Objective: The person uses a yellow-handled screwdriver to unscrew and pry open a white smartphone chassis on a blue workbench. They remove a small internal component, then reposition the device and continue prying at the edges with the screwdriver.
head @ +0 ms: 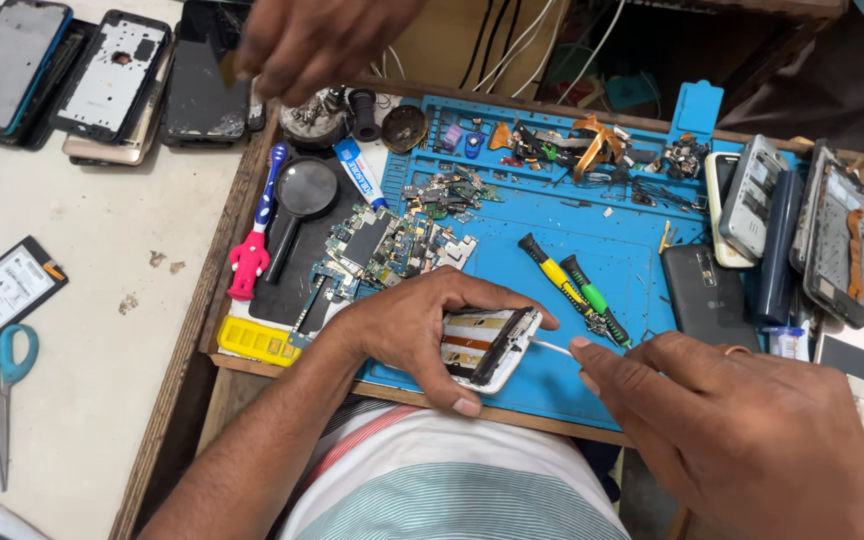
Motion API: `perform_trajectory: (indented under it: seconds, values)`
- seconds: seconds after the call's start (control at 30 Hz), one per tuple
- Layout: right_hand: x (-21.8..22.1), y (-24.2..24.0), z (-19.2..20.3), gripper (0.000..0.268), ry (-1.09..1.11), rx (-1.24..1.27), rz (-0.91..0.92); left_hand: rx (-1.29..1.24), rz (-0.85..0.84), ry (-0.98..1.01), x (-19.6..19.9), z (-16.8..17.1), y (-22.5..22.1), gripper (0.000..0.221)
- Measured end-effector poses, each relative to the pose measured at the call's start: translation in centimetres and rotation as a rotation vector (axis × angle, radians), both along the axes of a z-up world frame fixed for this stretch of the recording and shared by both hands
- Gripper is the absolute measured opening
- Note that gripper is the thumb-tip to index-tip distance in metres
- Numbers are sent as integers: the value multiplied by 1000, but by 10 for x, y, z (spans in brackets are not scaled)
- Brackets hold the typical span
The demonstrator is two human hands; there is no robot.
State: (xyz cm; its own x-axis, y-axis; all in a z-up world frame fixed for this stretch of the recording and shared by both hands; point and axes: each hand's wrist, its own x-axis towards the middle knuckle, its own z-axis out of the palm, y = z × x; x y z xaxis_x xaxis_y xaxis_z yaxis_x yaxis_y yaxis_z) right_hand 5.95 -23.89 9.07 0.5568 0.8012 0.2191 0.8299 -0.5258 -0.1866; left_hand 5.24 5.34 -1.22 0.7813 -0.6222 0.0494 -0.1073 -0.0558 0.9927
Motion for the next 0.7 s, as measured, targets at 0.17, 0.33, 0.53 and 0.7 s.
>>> perform_trajectory:
  seconds: [0.17, 0.33, 0.53, 0.7]
  values:
    - [1, -2, -6, 40, -21, -75, -14, 40, -4, 16, 0, 0, -1, 89]
    - [-4, 2, -7, 48, -120, -102, -21, 22, -10, -32, 1, 2, -4, 87]
    - [0, -11, -19, 59, -298, -178, 38, 106, 34, -64, -1, 6, -13, 84]
    - [9, -25, -23, 63, -412, -334, 203, 287, 82, -202, -2, 13, -25, 88]
